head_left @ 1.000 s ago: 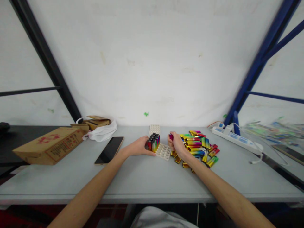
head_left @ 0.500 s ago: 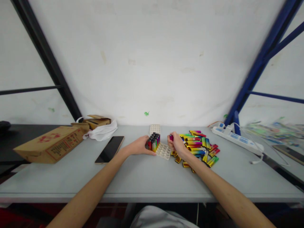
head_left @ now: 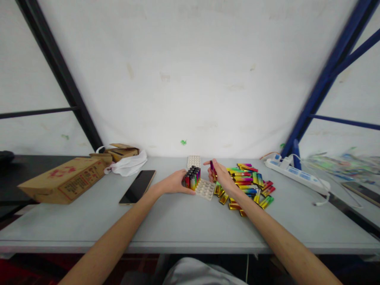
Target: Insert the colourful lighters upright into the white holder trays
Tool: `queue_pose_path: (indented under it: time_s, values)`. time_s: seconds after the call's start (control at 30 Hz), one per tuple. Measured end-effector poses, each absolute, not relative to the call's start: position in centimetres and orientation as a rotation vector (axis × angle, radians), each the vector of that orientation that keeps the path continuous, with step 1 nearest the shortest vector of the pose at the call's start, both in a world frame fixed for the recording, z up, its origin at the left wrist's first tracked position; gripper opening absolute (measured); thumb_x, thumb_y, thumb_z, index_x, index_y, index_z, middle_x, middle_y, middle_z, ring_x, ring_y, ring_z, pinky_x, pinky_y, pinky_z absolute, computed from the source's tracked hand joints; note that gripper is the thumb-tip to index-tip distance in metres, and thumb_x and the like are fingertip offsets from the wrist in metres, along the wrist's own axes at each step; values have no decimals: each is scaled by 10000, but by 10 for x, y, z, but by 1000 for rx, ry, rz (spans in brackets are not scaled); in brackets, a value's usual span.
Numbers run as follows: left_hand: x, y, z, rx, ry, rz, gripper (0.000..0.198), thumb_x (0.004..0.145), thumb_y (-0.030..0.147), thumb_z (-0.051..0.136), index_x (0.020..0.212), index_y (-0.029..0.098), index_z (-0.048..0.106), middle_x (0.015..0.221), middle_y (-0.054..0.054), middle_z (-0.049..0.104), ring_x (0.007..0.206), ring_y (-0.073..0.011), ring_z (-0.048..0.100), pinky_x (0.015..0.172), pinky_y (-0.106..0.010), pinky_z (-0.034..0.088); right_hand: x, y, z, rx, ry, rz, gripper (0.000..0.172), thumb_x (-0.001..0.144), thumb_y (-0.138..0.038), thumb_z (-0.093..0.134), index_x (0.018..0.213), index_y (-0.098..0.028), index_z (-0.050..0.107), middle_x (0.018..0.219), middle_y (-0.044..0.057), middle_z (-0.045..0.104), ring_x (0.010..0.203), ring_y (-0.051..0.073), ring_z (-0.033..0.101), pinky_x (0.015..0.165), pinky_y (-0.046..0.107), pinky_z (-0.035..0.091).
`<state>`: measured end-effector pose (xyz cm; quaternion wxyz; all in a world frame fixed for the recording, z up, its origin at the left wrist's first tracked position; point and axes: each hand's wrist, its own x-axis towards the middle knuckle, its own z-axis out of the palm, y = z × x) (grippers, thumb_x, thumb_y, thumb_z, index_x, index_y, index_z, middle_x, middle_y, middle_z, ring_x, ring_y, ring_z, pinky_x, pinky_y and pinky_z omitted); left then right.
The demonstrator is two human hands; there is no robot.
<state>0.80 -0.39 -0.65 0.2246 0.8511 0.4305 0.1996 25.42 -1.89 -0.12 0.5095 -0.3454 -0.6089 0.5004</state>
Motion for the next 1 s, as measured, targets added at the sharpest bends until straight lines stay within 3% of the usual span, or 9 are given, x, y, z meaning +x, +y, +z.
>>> queue_pose_path:
  time_s: [0.13,0.3,0.5,0.77,1.0]
  values:
    - [8,-4,-7,2346,1174,563,786,559,674,860,1151,191,673,1132,-86,731,1099,-343,649,944,-382,496,257,-17,-7,-885,-1610,1016,510,945,-673,472,1110,-218,631,802,2,584,716,167,589,649,281,503]
    - [8,-4,-7,2354,1174,567,774,573,649,864,1171,197,672,1143,-90,725,1077,-338,652,942,-386,499,258,-15,-9,-975,-1754,624,395,918,-584,587,865,-201,665,843,38,637,837,202,591,801,317,487]
    - [9,-6,-4,2347,1199,535,785,572,639,871,1177,181,666,1156,-97,718,1071,-335,648,948,-391,497,260,-22,-4,-1067,-1766,534,416,928,-602,588,837,-208,685,720,32,693,655,197,596,652,300,453]
    - [10,-8,-3,2368,1240,524,785,568,673,855,1148,176,670,1138,-93,718,1037,-331,656,916,-389,508,260,-19,-9,-1089,-1940,297,413,953,-594,584,867,-218,732,736,56,738,681,217,667,734,315,476]
    - [12,-10,-1,2391,1220,512,770,585,672,850,1135,163,671,1129,-101,714,1032,-340,657,925,-399,509,264,-11,-13,-1106,-2079,104,399,993,-557,548,863,-220,718,783,78,744,687,209,655,685,292,432]
